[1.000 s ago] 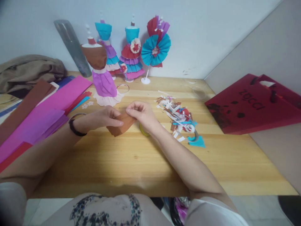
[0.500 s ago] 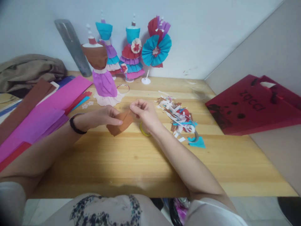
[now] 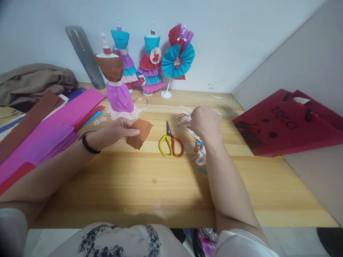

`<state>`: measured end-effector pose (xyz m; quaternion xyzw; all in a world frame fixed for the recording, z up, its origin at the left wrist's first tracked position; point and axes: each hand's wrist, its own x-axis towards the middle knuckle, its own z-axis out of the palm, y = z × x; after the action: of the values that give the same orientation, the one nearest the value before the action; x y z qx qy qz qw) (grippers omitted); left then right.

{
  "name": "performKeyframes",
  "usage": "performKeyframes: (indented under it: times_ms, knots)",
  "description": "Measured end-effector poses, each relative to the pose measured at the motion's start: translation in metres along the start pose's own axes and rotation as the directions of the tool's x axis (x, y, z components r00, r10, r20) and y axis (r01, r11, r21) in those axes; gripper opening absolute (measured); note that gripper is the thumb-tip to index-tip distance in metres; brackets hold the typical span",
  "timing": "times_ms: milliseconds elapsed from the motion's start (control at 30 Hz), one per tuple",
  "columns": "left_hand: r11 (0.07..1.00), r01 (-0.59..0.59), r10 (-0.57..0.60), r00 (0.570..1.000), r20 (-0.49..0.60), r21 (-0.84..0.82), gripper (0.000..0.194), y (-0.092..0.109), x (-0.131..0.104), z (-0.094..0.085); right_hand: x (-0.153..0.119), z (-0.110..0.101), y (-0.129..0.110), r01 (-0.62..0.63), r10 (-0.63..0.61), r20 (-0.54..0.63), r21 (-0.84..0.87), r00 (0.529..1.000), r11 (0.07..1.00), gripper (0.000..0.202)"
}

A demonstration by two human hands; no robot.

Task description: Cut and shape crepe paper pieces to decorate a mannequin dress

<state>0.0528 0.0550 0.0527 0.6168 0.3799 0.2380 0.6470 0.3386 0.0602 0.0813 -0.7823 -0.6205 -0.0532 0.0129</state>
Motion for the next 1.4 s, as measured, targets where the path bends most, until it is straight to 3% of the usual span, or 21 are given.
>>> performKeyframes:
  times_ms: [100, 233, 300, 367, 400, 467, 500, 567, 700, 900, 1167, 1267, 1400]
  knots:
    - [0.999, -0.025, 0.023, 0.998, -0.050, -0.037, 0.032, -0.003, 0.002, 0.000, -0.001, 0.000, -0.003, -0.046, 0.046, 0.013, 0.018, 0.999, 0.999, 0.035]
    - [0.993, -0.032, 0.020, 0.994, -0.107, -0.111, 0.033, -0.002, 0.002, 0.004, -0.002, 0.000, -0.010, 0.099, -0.055, -0.190, 0.226, 0.980, 0.969, 0.023]
    - [0.987, -0.042, 0.023, 0.992, -0.121, -0.158, 0.033, -0.002, 0.003, 0.006, -0.007, 0.002, -0.016, 0.169, -0.081, -0.224, 0.410, 0.971, 0.897, 0.033]
    - [0.977, -0.067, 0.039, 0.990, -0.139, -0.203, 0.034, -0.004, 0.004, 0.007, -0.016, 0.003, -0.028, 0.234, -0.178, -0.152, 0.666, 0.972, 0.708, 0.042]
    - [0.972, -0.078, 0.046, 0.988, -0.148, -0.221, 0.034, -0.005, 0.004, 0.008, -0.022, 0.004, -0.036, 0.252, -0.270, -0.115, 0.791, 0.956, 0.558, 0.040]
    - [0.966, -0.093, 0.054, 0.985, -0.163, -0.243, 0.035, -0.008, 0.005, 0.010, -0.035, 0.007, -0.053, 0.169, -0.436, -0.042, 0.951, 0.899, 0.258, 0.036]
    - [0.963, -0.100, 0.058, 0.984, -0.171, -0.250, 0.034, -0.009, 0.005, 0.010, -0.042, 0.009, -0.062, 0.113, -0.471, -0.023, 0.980, 0.882, 0.163, 0.036]
    - [0.961, -0.106, 0.059, 0.981, -0.183, -0.255, 0.033, -0.010, 0.005, 0.011, -0.050, 0.013, -0.075, 0.021, -0.484, 0.011, 0.998, 0.875, 0.062, 0.033]
    - [0.967, -0.085, 0.046, 0.986, -0.161, -0.242, 0.033, -0.009, 0.005, 0.012, -0.050, 0.019, -0.081, -0.089, -0.400, 0.094, 0.996, 0.912, 0.030, 0.034]
    - [0.967, -0.118, 0.079, 0.981, -0.178, -0.224, 0.032, -0.001, 0.004, 0.012, -0.040, 0.025, -0.075, -0.051, -0.320, 0.049, 0.999, 0.946, 0.002, 0.029]
    - [0.967, -0.212, 0.236, 0.952, -0.193, 0.139, 0.021, 0.000, 0.006, 0.007, -0.042, 0.022, -0.073, 0.015, -0.317, -0.009, 1.000, 0.948, 0.016, 0.033]
    - [0.965, -0.252, 0.260, 0.953, -0.158, 0.073, 0.033, -0.001, 0.006, 0.007, -0.043, 0.019, -0.071, -0.026, -0.326, 0.020, 1.000, 0.945, -0.012, 0.034]
    - [0.977, -0.207, 0.207, 0.978, -0.018, -0.048, 0.050, 0.004, 0.001, 0.012, -0.043, 0.021, -0.071, -0.067, -0.320, 0.048, 0.996, 0.946, -0.050, 0.035]
